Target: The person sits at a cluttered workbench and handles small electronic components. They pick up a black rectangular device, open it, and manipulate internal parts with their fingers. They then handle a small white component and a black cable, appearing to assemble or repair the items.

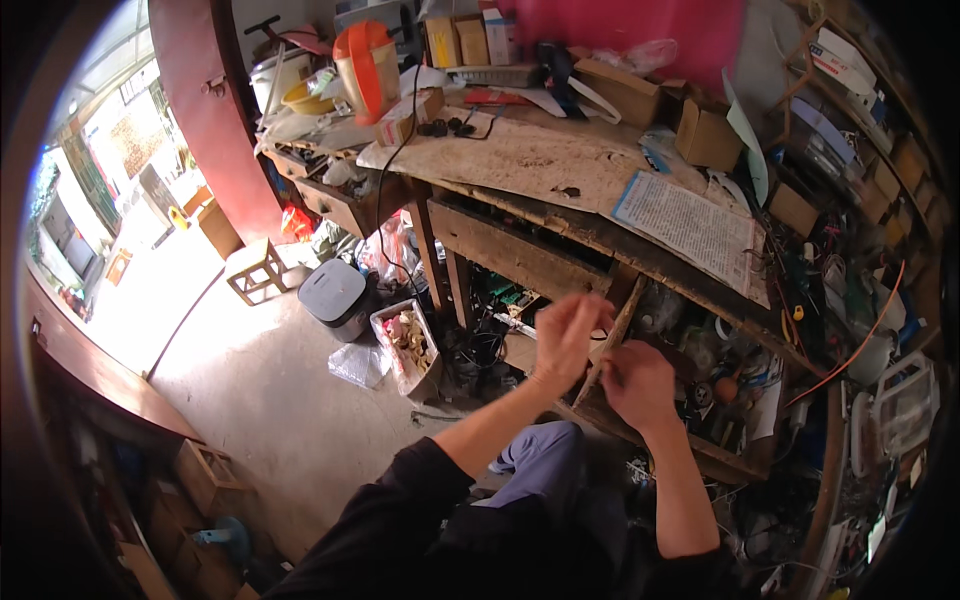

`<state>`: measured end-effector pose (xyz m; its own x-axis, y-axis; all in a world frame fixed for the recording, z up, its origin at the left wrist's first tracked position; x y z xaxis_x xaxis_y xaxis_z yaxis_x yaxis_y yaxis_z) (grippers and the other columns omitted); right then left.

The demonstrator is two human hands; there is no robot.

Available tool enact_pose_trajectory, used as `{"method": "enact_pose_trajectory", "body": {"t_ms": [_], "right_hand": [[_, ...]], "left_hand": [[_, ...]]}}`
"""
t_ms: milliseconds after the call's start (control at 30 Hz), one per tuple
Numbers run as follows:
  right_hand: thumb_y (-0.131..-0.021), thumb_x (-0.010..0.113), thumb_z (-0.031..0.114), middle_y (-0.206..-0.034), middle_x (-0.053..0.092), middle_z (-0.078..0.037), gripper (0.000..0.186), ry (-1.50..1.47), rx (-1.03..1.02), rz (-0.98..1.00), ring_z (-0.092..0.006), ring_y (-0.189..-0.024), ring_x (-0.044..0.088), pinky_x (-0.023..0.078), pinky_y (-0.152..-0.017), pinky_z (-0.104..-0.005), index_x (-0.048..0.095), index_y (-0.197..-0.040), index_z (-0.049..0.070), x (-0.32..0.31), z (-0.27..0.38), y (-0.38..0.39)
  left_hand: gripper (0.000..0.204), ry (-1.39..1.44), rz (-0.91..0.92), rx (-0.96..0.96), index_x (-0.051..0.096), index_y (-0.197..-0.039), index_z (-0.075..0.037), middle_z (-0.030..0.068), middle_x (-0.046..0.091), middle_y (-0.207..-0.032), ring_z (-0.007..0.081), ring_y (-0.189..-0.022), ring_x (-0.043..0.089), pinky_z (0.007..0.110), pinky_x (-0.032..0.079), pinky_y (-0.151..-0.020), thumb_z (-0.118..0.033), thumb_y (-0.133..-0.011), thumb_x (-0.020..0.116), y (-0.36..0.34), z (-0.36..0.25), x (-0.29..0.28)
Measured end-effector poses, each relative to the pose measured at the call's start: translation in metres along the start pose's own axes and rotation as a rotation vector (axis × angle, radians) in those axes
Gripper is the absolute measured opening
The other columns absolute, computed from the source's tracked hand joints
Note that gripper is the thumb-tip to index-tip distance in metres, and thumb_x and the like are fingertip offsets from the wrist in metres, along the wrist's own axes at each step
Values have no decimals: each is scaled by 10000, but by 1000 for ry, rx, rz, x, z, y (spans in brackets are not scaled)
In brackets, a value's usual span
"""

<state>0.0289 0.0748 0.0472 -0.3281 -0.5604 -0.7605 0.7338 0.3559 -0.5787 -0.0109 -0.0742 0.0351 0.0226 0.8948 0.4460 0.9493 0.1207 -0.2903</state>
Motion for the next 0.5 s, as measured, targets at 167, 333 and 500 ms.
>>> {"method": "enact_pose_trajectory", "body": {"t_ms": [167, 333, 500], "right_hand": [[-774, 684, 183, -789, 671, -76, 79, 55, -142, 247, -312, -767, 659, 527, -694, -418, 660, -770, 107, 49, -18, -34], [-784, 658, 212, -753, 683, -68, 86, -81, 29, 461, -305, -760, 688, 532, -652, -436, 657, -786, 126, 75, -17, -43], [-819, 655, 236, -740, 685, -88, 135, -108, 82, 418, -314, -727, 689, 543, -648, -456, 659, -772, 110, 75, -18, -44]], "left_hand": [[234, -526, -69, 222, 754, -1022, -25, 45, 743, -825, 76, -730, 624, 252, 489, -642, -211, -997, 614, -95, -47, -46], [266, -944, -291, 343, 743, -1074, -67, 110, 755, -908, 273, -845, 726, 373, 541, -759, -267, -944, 626, -233, -68, -142], [341, -1467, -265, 168, 685, -1267, -128, 165, 716, -1197, 369, -1115, 669, 474, 537, -911, -252, -969, 575, -356, -69, -213]]}}
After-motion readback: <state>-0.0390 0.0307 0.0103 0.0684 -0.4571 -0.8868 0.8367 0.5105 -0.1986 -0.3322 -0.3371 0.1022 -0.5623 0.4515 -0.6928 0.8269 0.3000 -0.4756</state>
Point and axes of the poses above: each hand's wrist, its own y-axis away from the middle knuckle, its own x-axis out of the palm, z = x × y, the point moved 2 cm from there along -y, towards the middle knuckle
